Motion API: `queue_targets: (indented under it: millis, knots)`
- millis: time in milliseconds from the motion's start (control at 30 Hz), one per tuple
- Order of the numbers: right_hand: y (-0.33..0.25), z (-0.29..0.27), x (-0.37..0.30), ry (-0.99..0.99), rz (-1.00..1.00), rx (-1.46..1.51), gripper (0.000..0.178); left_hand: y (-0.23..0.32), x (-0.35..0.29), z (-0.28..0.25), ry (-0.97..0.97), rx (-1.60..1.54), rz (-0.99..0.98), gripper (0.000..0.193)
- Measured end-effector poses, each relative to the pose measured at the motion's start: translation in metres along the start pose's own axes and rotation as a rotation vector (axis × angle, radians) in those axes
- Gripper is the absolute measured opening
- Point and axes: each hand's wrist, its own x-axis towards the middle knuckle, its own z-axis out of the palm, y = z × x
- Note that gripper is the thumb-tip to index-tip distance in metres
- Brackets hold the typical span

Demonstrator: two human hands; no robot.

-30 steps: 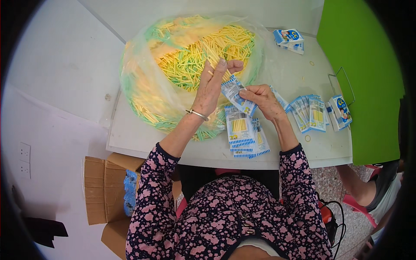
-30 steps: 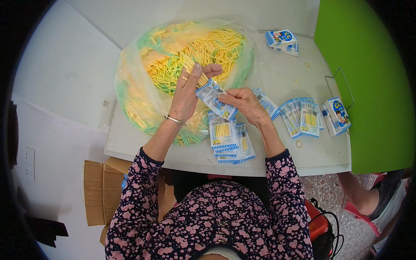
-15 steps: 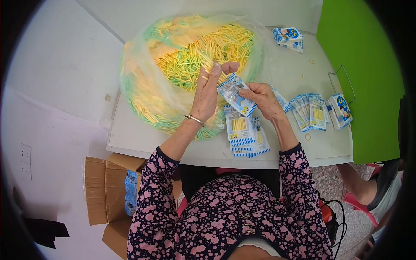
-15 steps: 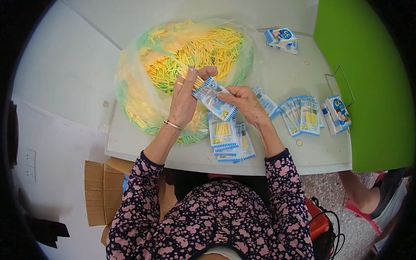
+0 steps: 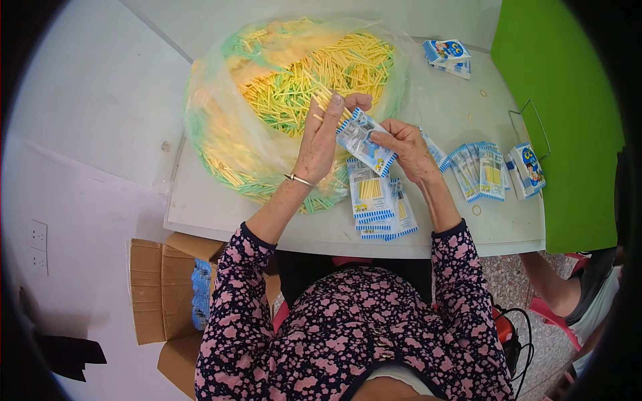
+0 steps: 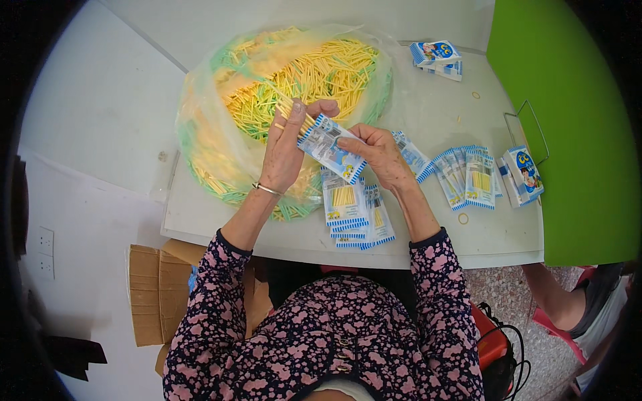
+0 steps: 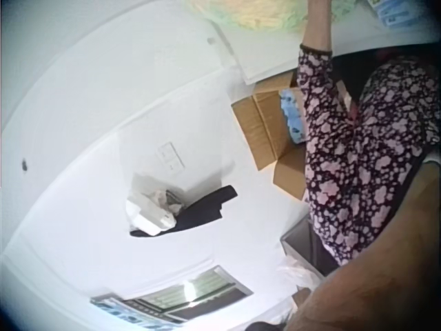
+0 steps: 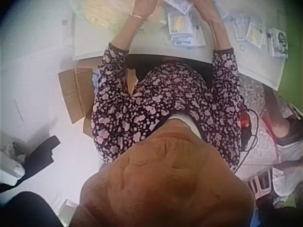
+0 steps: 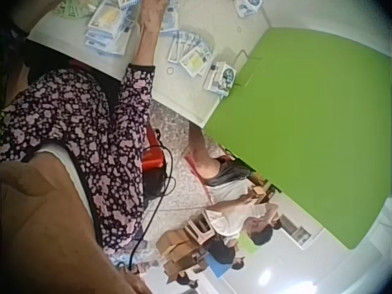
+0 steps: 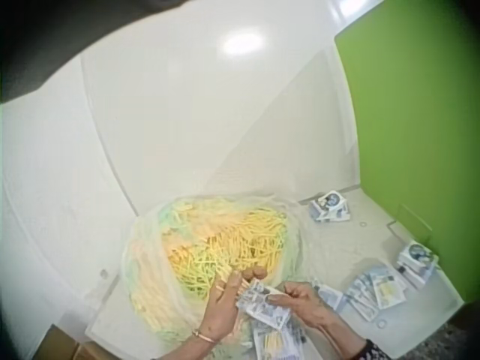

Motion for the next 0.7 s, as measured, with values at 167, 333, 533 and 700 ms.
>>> queue_targets:
  millis: [167,333,533,700]
  knots:
    - [-0.0029,0.0021,-0.0024,0.003,0.053,0.012,0.015,-0.0005,-0.0026,0.0036,0.073,-0.032,0.078,0.042]
    - [-0.0016,0.0009,-0.0028,0.012,0.046,0.011,0.019,0.0037,-0.0026,0.0036,0.13,-0.087,0.085,0.041]
    - [-0.0018,0.0024,-0.0033,0.03,0.022,-0.033,0.02,0.0009,-0.0045,-0.0005,0.128,-0.058,0.049,0.041]
    - [-0.0032,-0.0004,-0.0038,-0.012,0.027,-0.123,0.02,0.0056,-0.0035,-0.0042,0.122,-0.076,0.048,0.037]
